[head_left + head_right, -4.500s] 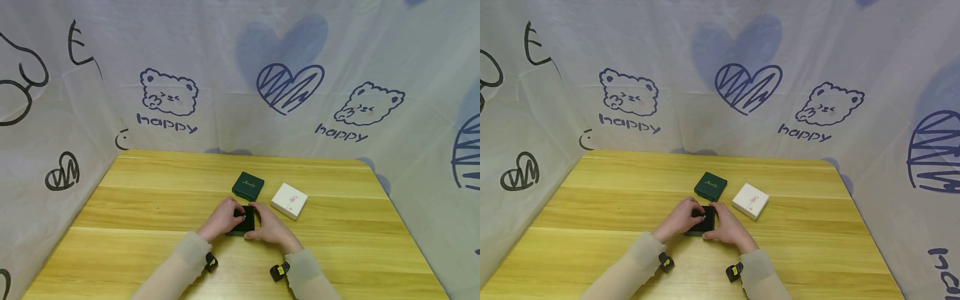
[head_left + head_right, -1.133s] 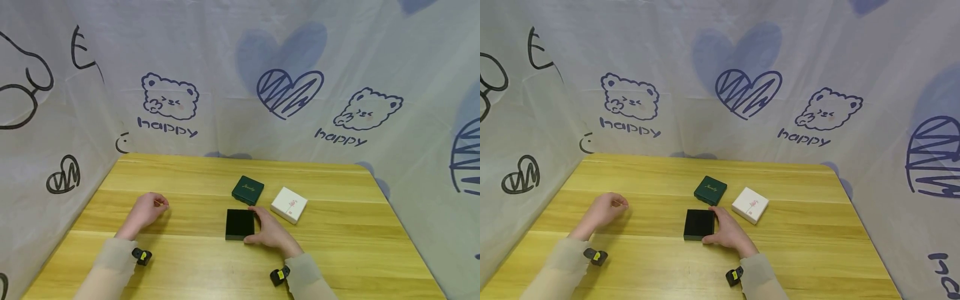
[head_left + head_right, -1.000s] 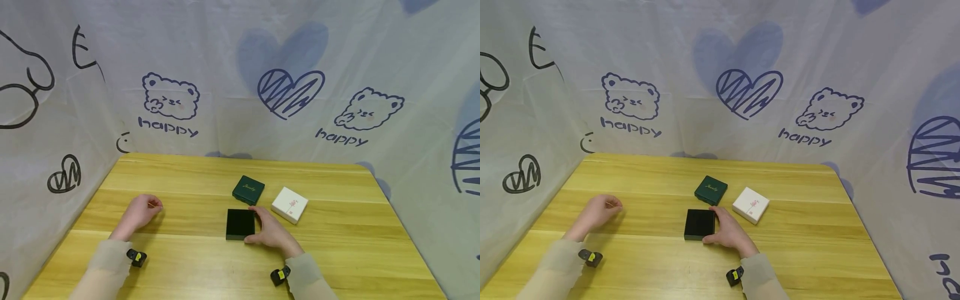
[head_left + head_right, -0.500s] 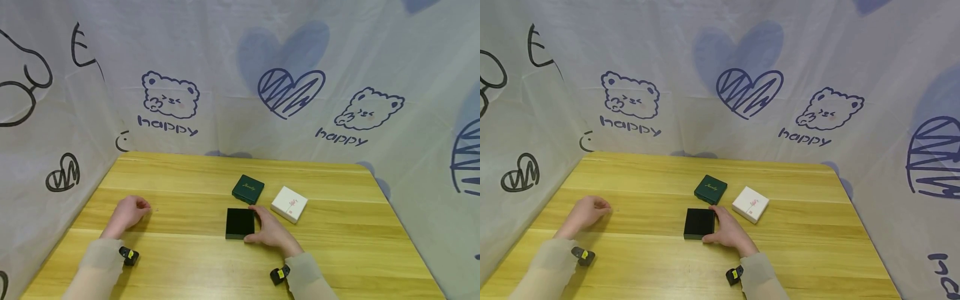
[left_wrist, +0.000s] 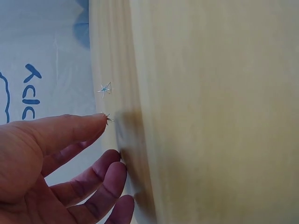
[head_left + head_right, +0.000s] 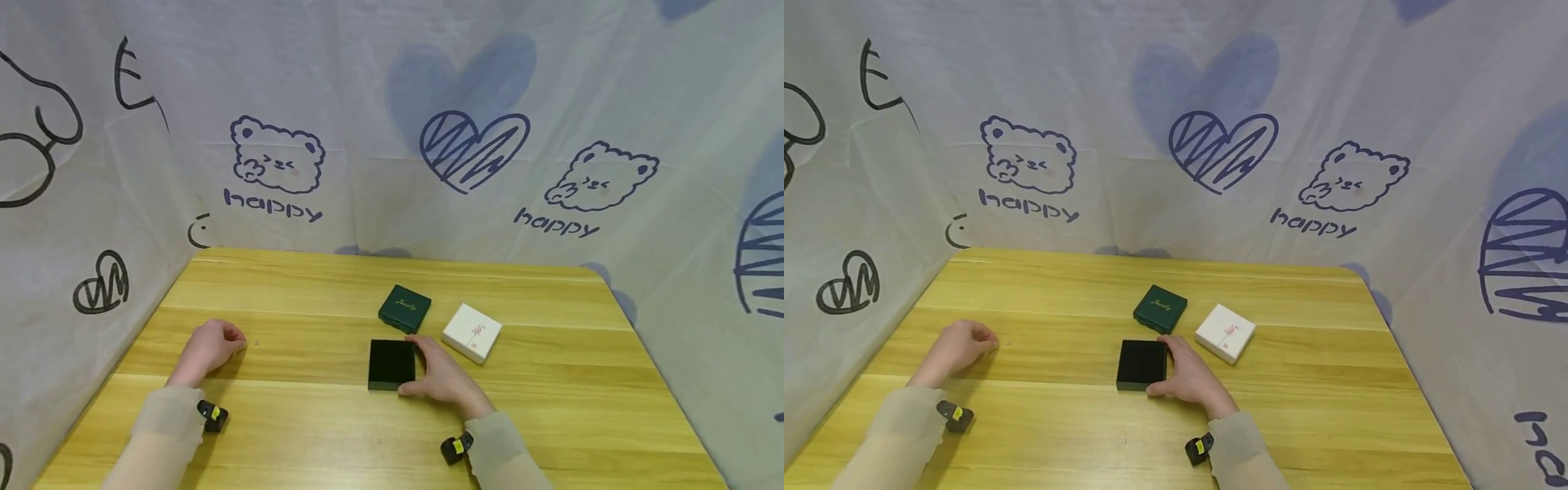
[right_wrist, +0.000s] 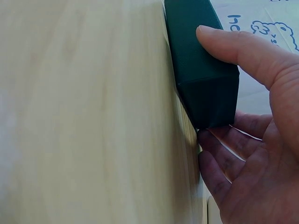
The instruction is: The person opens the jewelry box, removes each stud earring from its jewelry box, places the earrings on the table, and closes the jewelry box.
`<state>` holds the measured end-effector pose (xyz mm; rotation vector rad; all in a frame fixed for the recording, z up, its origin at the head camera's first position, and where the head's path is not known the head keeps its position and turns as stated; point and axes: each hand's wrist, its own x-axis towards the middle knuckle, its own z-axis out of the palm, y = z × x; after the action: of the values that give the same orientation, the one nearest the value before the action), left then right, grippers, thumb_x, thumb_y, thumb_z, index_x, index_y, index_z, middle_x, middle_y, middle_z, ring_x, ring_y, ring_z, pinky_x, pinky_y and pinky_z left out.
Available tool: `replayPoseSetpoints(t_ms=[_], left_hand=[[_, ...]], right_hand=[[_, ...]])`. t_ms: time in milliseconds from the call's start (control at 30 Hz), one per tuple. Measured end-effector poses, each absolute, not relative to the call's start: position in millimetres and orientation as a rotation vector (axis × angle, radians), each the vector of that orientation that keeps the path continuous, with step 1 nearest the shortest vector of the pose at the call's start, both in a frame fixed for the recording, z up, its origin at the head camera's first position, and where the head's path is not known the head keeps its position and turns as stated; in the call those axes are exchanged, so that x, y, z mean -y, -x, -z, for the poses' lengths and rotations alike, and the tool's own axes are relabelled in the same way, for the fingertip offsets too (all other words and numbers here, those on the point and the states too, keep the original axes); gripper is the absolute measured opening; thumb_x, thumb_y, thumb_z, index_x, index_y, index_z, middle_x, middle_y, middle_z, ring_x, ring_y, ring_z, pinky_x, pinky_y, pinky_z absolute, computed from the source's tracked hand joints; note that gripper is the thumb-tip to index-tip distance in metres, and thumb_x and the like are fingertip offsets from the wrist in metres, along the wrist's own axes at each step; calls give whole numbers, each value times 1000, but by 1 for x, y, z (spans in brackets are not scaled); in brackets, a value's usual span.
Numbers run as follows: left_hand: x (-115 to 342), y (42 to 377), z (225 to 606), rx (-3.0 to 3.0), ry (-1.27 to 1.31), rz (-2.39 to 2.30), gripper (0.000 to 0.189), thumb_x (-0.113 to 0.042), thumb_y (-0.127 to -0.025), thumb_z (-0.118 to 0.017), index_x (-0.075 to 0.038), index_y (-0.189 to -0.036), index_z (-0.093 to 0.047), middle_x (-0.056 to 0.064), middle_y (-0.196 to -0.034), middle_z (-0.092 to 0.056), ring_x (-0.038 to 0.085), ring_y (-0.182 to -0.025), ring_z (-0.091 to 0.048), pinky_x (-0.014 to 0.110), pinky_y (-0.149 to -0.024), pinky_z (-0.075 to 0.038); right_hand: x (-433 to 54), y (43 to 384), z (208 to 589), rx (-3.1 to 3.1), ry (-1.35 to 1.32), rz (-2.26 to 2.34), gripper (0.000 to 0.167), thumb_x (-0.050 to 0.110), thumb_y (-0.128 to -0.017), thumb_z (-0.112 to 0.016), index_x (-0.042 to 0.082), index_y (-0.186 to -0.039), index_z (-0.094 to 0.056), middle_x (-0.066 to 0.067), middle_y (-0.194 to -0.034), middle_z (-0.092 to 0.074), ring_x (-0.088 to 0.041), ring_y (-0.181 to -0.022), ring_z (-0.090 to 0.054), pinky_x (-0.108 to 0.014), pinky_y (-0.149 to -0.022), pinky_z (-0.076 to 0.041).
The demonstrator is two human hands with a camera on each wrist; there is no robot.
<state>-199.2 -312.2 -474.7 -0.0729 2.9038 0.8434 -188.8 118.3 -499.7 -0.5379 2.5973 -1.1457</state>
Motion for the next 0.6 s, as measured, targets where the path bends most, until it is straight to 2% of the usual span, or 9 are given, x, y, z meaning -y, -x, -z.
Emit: replayPoseSetpoints(t_ms=[367, 600], left_hand=[[313, 199, 475, -2891, 77, -850, 14, -9, -92, -66, 4, -95, -73, 19, -96, -69, 29, -82, -60, 46, -74, -48], [311, 196, 472, -2899, 74, -895, 29, -13, -93, -66, 10, -111, -64, 22, -100, -65, 33, -87, -60, 48, -76, -47]], right_hand=[[-118, 189, 500, -2599, 539, 1144, 96, 32, -71, -89, 10, -149, -38, -14, -149, -39, -34, -133, -39, -52, -108, -32], [-119, 190, 500, -2578, 530, 1163, 96, 32, -72, -89, 10, -150, -37, -14, -150, -38, -34, -135, -38, -52, -108, -31]])
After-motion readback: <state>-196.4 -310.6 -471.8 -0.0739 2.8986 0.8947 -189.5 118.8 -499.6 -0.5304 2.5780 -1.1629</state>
